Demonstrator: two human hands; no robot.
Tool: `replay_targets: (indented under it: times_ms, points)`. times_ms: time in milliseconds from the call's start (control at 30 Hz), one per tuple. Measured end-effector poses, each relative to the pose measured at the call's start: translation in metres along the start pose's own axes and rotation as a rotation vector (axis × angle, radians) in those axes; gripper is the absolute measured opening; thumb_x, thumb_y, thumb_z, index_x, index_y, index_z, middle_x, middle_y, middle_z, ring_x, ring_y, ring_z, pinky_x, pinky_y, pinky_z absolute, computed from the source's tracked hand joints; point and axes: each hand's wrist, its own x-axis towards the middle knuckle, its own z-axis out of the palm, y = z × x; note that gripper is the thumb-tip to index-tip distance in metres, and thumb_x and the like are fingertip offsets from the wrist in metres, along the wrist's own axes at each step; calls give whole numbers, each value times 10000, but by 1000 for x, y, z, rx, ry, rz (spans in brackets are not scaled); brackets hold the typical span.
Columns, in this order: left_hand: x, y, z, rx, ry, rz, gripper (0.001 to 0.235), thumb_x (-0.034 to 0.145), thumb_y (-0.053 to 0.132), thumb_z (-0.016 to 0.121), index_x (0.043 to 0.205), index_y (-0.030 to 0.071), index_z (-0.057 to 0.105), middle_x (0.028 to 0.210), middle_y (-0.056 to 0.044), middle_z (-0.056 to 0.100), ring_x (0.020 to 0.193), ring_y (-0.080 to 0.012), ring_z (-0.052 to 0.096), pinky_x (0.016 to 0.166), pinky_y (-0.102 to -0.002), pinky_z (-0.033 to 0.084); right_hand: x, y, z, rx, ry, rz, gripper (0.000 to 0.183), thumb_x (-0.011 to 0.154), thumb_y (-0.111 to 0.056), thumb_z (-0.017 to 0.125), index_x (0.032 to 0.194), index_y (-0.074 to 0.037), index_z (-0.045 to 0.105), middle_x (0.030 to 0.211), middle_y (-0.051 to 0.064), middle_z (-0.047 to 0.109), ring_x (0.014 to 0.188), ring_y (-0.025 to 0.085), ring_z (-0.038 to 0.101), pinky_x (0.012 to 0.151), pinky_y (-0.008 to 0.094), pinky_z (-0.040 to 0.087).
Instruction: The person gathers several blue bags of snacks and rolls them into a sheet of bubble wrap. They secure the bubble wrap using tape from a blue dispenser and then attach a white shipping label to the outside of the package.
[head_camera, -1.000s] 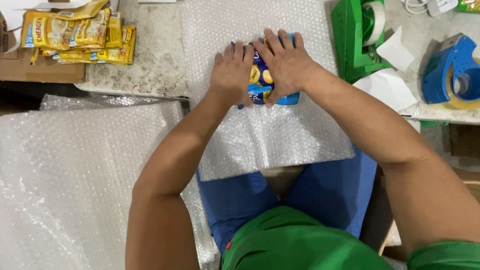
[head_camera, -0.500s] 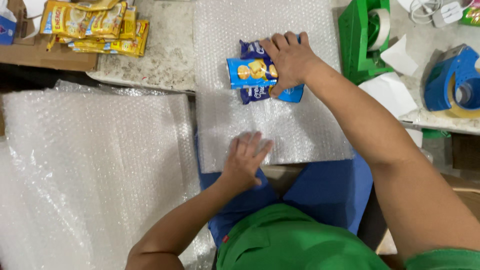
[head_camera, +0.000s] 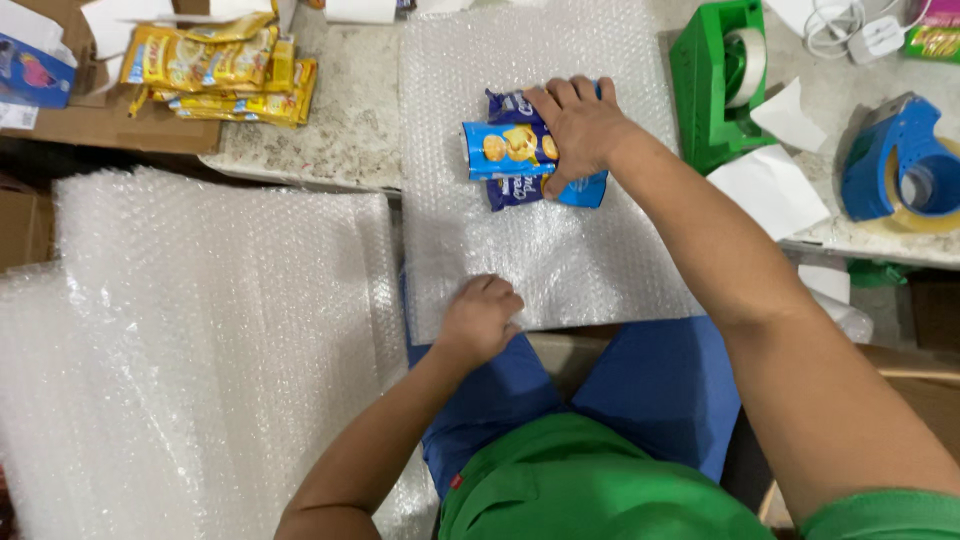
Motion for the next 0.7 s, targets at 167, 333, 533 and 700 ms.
replay_targets:
  times_ms: [167, 333, 533, 700]
  points:
    - [5, -5, 1, -169, 26, -113, 27, 828, 130, 726, 842, 118, 706, 972, -66, 728, 957, -312, 690, 921, -428, 550, 0, 2, 4, 27, 17, -2, 1467, 415, -541, 985, 1604, -140, 225, 1580, 179, 336, 1461, 391, 283, 1162, 578, 204]
    - [38, 6, -23, -103, -205, -394, 75, 903, 117, 605, 946, 95, 661, 1006, -131, 693, 948, -356, 666, 828, -484, 522, -1, 1, 8, 18, -13, 19, 1480, 416, -533, 984, 1614, -147, 206, 1585, 170, 324, 1457, 392, 280, 1161, 593, 192]
    - [71, 16, -55, 232, 86, -204, 159, 874, 55, 515, 1016, 58, 586, 985, -168, 655, 914, -392, 652, 799, -509, 518, 1, -1, 7, 6, -28, 26, 1469, 426, -535, 986, 1608, -156, 201, 1583, 166, 316, 1457, 404, 261, 1158, 602, 178]
    - [100, 7, -68, 149, 279, -200, 109, 1012, 100, 518, 1056, 24, 582, 938, -182, 652, 841, -398, 634, 777, -539, 494, 5, -1, 4, -11, -47, 40, 1475, 433, -528, 989, 1612, -162, 181, 1578, 170, 310, 1453, 410, 252, 1154, 615, 166]
